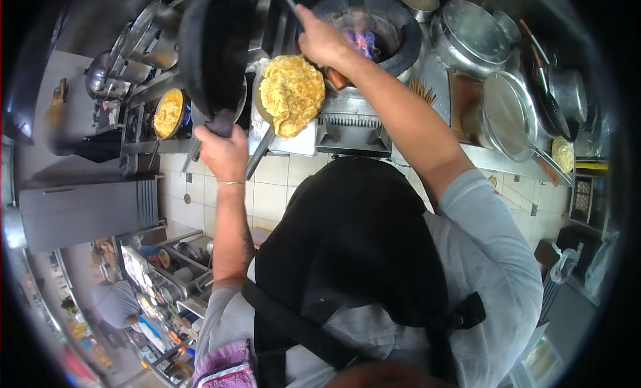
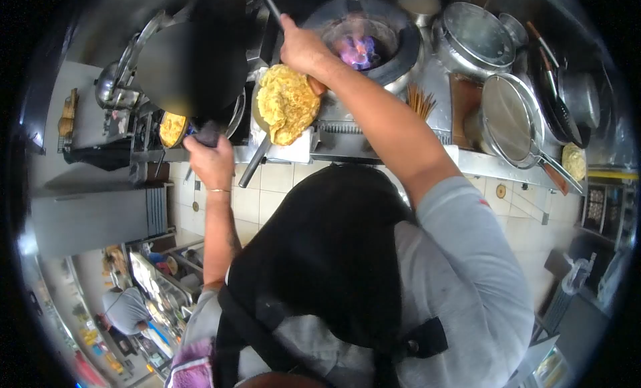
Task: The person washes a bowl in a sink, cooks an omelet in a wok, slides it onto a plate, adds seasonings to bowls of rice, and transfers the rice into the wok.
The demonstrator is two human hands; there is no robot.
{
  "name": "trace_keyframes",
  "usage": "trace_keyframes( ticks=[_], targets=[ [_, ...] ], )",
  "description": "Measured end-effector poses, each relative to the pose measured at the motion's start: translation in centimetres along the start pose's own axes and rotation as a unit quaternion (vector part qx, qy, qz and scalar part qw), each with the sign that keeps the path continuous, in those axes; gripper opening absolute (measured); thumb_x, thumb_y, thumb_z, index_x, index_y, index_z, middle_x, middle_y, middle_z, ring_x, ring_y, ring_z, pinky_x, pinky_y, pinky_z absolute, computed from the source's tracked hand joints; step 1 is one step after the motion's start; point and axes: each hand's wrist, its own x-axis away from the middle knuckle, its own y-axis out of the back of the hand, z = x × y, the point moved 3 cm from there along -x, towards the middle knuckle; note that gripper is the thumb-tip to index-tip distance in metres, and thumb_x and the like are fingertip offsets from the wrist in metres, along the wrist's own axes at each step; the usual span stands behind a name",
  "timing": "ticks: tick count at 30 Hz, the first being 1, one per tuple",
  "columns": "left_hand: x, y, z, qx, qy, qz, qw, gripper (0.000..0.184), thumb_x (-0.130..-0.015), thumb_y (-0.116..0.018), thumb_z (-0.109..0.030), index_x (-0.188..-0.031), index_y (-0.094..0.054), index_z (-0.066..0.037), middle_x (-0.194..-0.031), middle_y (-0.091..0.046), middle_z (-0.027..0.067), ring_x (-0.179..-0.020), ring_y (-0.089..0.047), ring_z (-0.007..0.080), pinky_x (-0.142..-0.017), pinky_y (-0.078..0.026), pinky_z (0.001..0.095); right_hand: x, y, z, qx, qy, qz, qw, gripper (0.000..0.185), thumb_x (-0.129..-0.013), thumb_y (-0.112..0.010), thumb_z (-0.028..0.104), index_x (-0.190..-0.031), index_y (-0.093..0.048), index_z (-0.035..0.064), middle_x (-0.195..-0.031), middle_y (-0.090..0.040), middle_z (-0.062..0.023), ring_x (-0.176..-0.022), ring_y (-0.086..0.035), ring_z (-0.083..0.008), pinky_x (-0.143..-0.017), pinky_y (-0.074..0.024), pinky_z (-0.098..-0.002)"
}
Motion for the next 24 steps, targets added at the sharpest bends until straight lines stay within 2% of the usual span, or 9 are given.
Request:
trace_keyframes(
  ticks=[3,5,6,7,9,12,14,20,24],
  targets=[
    [-3.4,0.8,-1.9,0.118,0.039,0.000,0.992,0.034,-0.084,-0.073,-0.015,-0.102,-0.056,0.008,-0.084,-0.072,0.0264,-0.079,-0.072,0.0461,-0.078,-0.057,0.0496,0.4,2.6,-2.9,0.035,0.016,-0.120,0.992,0.072,-0.106,-0.057,0.020,-0.170,-0.025,0.0234,-0.108,-0.076,-0.0269,-0.069,-0.075,-0.0306,-0.073,-0.0612,-0.0466],
    [-4.8,-2.6,-0.9,0.300,0.037,0.027,0.953,0.025,-0.086,-0.069,-0.011,-0.099,-0.059,0.007,-0.083,-0.072,0.0173,-0.072,-0.071,0.0345,-0.073,-0.057,0.0434,2.5,4.0,-7.3,-0.005,0.010,-0.172,0.985,0.073,-0.106,-0.059,0.021,-0.170,-0.027,0.0294,-0.111,-0.075,-0.0269,-0.090,-0.075,-0.0415,-0.088,-0.0584,-0.0464],
    [-5.0,-4.3,-1.8,0.427,0.153,0.119,0.883,0.013,-0.088,-0.065,-0.009,-0.094,-0.061,0.002,-0.079,-0.069,0.0093,-0.061,-0.065,0.0225,-0.056,-0.052,0.0363,5.0,5.3,-8.9,-0.009,0.011,-0.199,0.980,0.072,-0.106,-0.059,0.021,-0.170,-0.028,0.0287,-0.116,-0.074,-0.0276,-0.100,-0.075,-0.0443,-0.095,-0.0568,-0.0456],
    [-5.1,-5.5,-2.8,0.444,0.148,0.127,0.874,0.013,-0.088,-0.065,-0.009,-0.094,-0.061,0.002,-0.079,-0.069,0.0093,-0.061,-0.065,0.0225,-0.056,-0.052,0.0363,7.2,6.1,-11.0,-0.022,-0.036,-0.192,0.980,0.070,-0.106,-0.059,0.018,-0.170,-0.030,0.0257,-0.127,-0.071,-0.0281,-0.113,-0.071,-0.0443,-0.102,-0.0529,-0.0439],
    [-4.2,-9.6,-4.1,0.553,0.341,0.272,0.710,0.006,-0.090,-0.064,-0.010,-0.087,-0.061,-0.004,-0.073,-0.064,0.0057,-0.051,-0.056,0.0150,-0.042,-0.039,0.0285,11.8,7.9,-14.6,-0.032,-0.096,-0.203,0.974,0.068,-0.106,-0.057,0.014,-0.169,-0.032,0.0193,-0.146,-0.062,-0.0285,-0.134,-0.062,-0.0430,-0.113,-0.0463,-0.0416],
    [-2.5,-16.2,-6.6,0.596,0.405,0.352,0.596,0.014,-0.093,-0.063,-0.017,-0.081,-0.059,-0.011,-0.068,-0.058,0.0029,-0.043,-0.044,0.0128,-0.037,-0.029,0.0277,18.2,9.3,-17.6,-0.010,-0.149,-0.232,0.961,0.068,-0.106,-0.055,0.010,-0.169,-0.031,0.0114,-0.159,-0.051,-0.0288,-0.149,-0.049,-0.0414,-0.121,-0.0385,-0.0410],
    [-0.9,-19.7,-8.7,0.601,0.446,0.387,0.538,0.015,-0.096,-0.061,-0.020,-0.083,-0.057,-0.012,-0.067,-0.057,0.0033,-0.042,-0.042,0.0134,-0.037,-0.029,0.0269,21.7,10.1,-19.3,0.043,-0.183,-0.239,0.953,0.068,-0.106,-0.054,0.008,-0.170,-0.030,0.0116,-0.150,-0.059,-0.0264,-0.131,-0.064,-0.0364,-0.112,-0.0478,-0.0401],
    [2.8,-29.4,-10.8,0.625,0.473,0.444,0.435,0.016,-0.099,-0.058,-0.020,-0.086,-0.055,-0.013,-0.068,-0.054,0.0041,-0.044,-0.043,0.0141,-0.038,-0.029,0.0282,28.7,9.8,-18.9,-0.027,-0.253,-0.245,0.935,0.070,-0.106,-0.057,0.007,-0.169,-0.029,0.0097,-0.159,-0.051,-0.0283,-0.140,-0.058,-0.0402,-0.114,-0.0460,-0.0422],
    [3.2,-31.7,-12.9,0.589,0.445,0.498,0.454,0.023,-0.102,-0.063,-0.030,-0.091,-0.056,-0.012,-0.071,-0.059,0.0077,-0.045,-0.043,0.0137,-0.038,-0.029,0.0268,30.6,8.2,-18.7,-0.101,-0.292,-0.258,0.916,0.069,-0.106,-0.055,0.005,-0.169,-0.029,0.0080,-0.160,-0.050,-0.0267,-0.138,-0.060,-0.0336,-0.112,-0.0465,-0.0392]
  ],
)
